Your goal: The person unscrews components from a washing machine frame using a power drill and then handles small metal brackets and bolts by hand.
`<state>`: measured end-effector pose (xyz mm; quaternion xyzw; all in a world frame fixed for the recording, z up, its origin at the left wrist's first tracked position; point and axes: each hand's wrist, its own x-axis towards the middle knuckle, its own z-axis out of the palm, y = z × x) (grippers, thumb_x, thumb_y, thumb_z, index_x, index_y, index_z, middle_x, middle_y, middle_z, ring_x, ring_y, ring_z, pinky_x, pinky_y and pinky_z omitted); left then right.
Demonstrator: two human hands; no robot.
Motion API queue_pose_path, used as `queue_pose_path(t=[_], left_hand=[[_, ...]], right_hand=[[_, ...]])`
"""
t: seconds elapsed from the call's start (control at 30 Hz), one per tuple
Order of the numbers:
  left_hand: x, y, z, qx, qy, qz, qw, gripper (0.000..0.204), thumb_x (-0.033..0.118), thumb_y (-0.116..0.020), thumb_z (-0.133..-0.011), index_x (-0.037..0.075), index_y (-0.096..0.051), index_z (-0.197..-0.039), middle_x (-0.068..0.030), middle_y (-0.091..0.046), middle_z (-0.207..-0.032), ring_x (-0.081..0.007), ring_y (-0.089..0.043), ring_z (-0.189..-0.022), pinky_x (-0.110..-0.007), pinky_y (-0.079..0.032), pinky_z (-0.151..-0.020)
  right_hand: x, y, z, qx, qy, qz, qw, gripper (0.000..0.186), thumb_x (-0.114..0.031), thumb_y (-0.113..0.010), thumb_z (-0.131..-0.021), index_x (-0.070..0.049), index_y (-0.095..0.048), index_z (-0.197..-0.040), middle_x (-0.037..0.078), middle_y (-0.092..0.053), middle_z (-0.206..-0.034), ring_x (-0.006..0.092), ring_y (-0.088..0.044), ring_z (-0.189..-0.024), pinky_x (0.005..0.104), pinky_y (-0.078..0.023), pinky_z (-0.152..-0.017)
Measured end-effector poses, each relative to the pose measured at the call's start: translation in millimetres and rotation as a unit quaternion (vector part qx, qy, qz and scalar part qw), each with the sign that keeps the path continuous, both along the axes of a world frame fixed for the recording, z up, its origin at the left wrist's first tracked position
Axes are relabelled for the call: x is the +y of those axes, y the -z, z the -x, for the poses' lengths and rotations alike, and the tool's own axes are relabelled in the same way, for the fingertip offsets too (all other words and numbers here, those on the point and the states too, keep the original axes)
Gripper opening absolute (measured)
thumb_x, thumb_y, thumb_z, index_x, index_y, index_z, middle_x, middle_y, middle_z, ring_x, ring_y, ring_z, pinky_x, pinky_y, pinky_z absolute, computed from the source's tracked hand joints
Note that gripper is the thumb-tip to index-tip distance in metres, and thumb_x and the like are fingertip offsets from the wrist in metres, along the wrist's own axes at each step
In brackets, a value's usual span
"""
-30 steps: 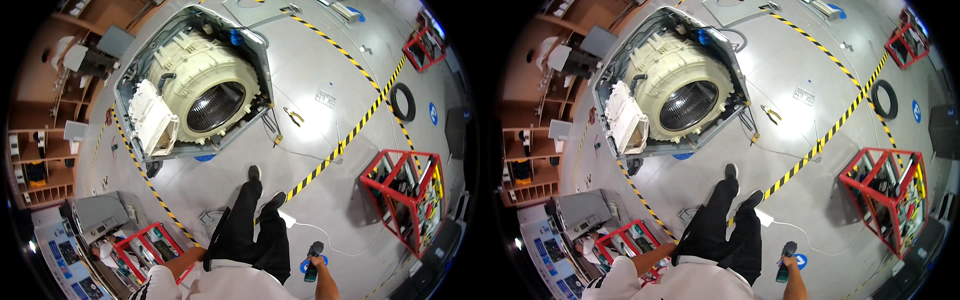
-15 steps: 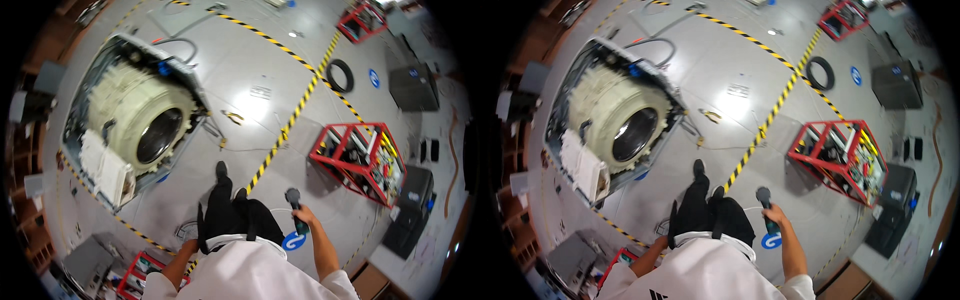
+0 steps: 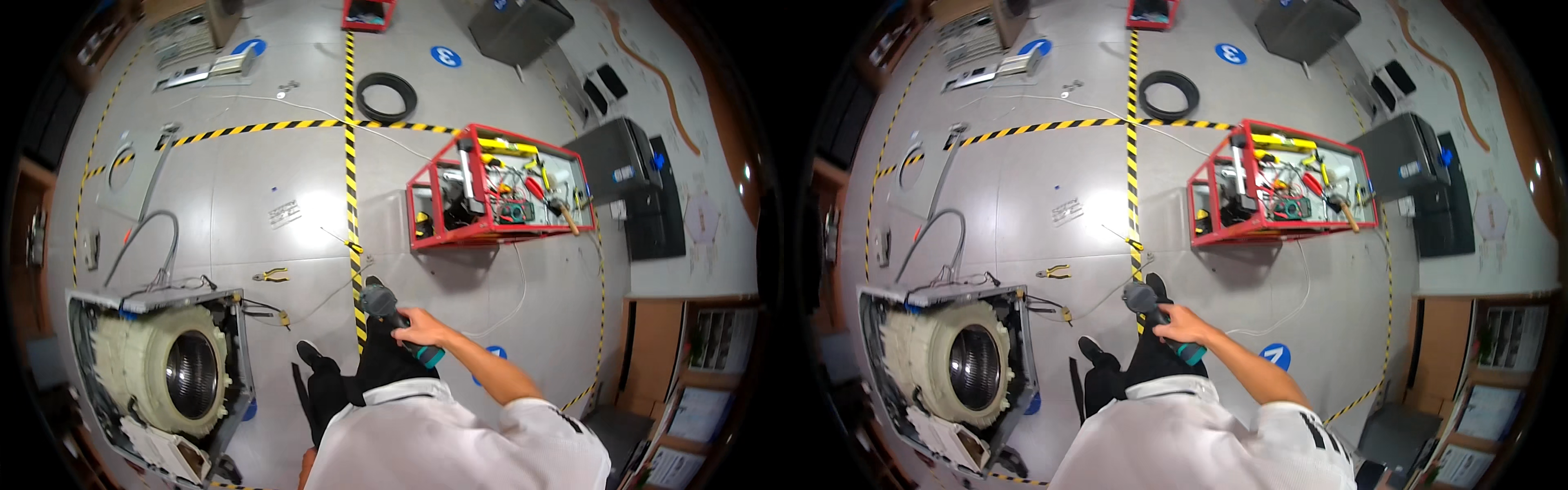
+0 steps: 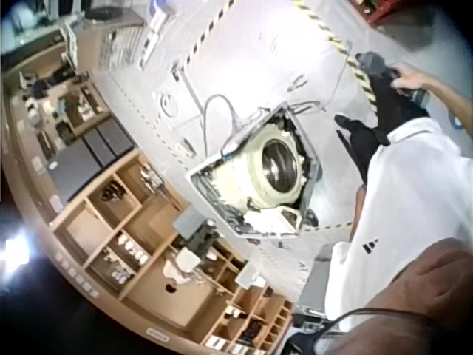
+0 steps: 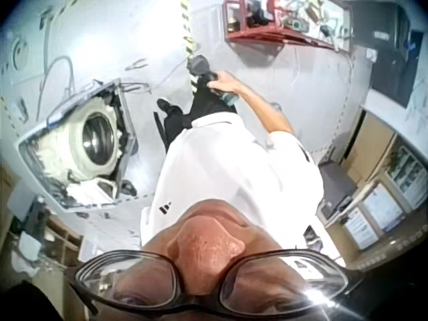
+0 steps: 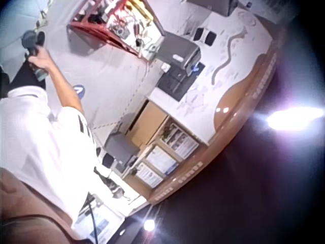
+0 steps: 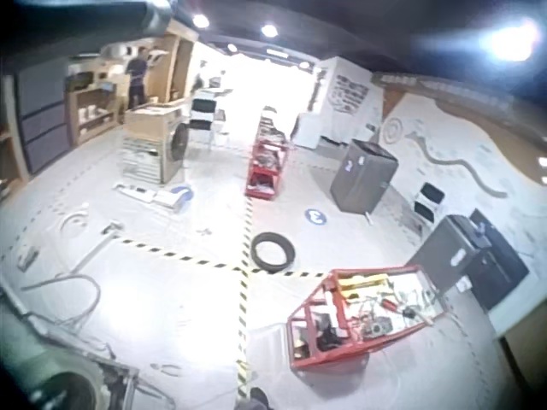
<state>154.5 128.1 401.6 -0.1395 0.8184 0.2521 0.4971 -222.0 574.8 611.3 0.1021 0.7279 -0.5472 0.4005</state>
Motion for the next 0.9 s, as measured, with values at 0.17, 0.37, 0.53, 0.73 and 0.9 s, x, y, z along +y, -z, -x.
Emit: queue_pose_path(t=[0.17,0.37,0.53,0.73,0.9], left_hand=[[57.8,-13.9,79.6,0.003,-0.035,-0.027,0.999,0.028,0.024,-0.056,-0.082,-0.001,-0.063,-0.094,-0.0182,-0.065,-0.089,-0.0318,-0.062,-0.083,-0.041,-0.049,-0.072],[105.0,-18.1,158.1,0.004,-0.041,-0.052,0.998,0.028,0.023,-0.056,-0.083,-0.002,-0.063,-0.094,-0.0169,-0.065,-0.088,-0.029,-0.062,-0.081,-0.039,-0.049,-0.071],[126.3,-8.0,210.2,0.001,-0.018,-0.074,0.997,0.028,0.023,-0.056,-0.083,-0.002,-0.063,-0.095,-0.0158,-0.065,-0.087,-0.0267,-0.062,-0.08,-0.037,-0.049,-0.071],[152.7,10.7,264.1,0.001,-0.022,-0.092,0.996,0.028,0.022,-0.056,-0.084,-0.003,-0.063,-0.095,-0.0145,-0.066,-0.086,-0.0239,-0.062,-0.079,-0.035,-0.049,-0.07],[183.9,6.2,282.2,0.0,-0.039,-0.095,0.995,0.028,0.021,-0.056,-0.084,-0.003,-0.063,-0.096,-0.0134,-0.066,-0.086,-0.0215,-0.062,-0.078,-0.033,-0.048,-0.069]], right_hand=[[86.1,-46.0,34.3,0.239,-0.007,-0.08,0.968,0.058,-0.032,-0.07,-0.07,0.0,-0.054,-0.115,0.02,-0.064,-0.093,0.0307,-0.063,-0.084,0.0341,-0.047,-0.077],[197.5,-110.4,45.6,0.251,0.251,0.067,0.932,0.039,-0.02,-0.07,-0.068,0.003,-0.058,-0.097,0.01,-0.062,-0.077,0.0169,-0.061,-0.071,0.03,-0.048,-0.067],[267.7,-141.8,37.6,0.325,0.45,0.354,0.752,0.051,-0.027,-0.053,-0.078,0.0,-0.041,-0.12,0.012,-0.055,-0.084,0.0233,-0.059,-0.08,0.0407,-0.049,-0.078],[341.1,-153.7,30.6,0.243,0.608,0.44,0.614,0.037,-0.022,-0.05,-0.08,-0.009,-0.046,-0.115,0.003,-0.051,-0.073,0.0164,-0.053,-0.069,0.0353,-0.048,-0.067],[418.1,-121.3,18.8,0.214,0.674,0.442,0.552,0.025,-0.029,-0.057,-0.083,-0.008,-0.052,-0.094,0.003,-0.054,-0.069,0.0174,-0.054,-0.064,0.0356,-0.047,-0.063]])
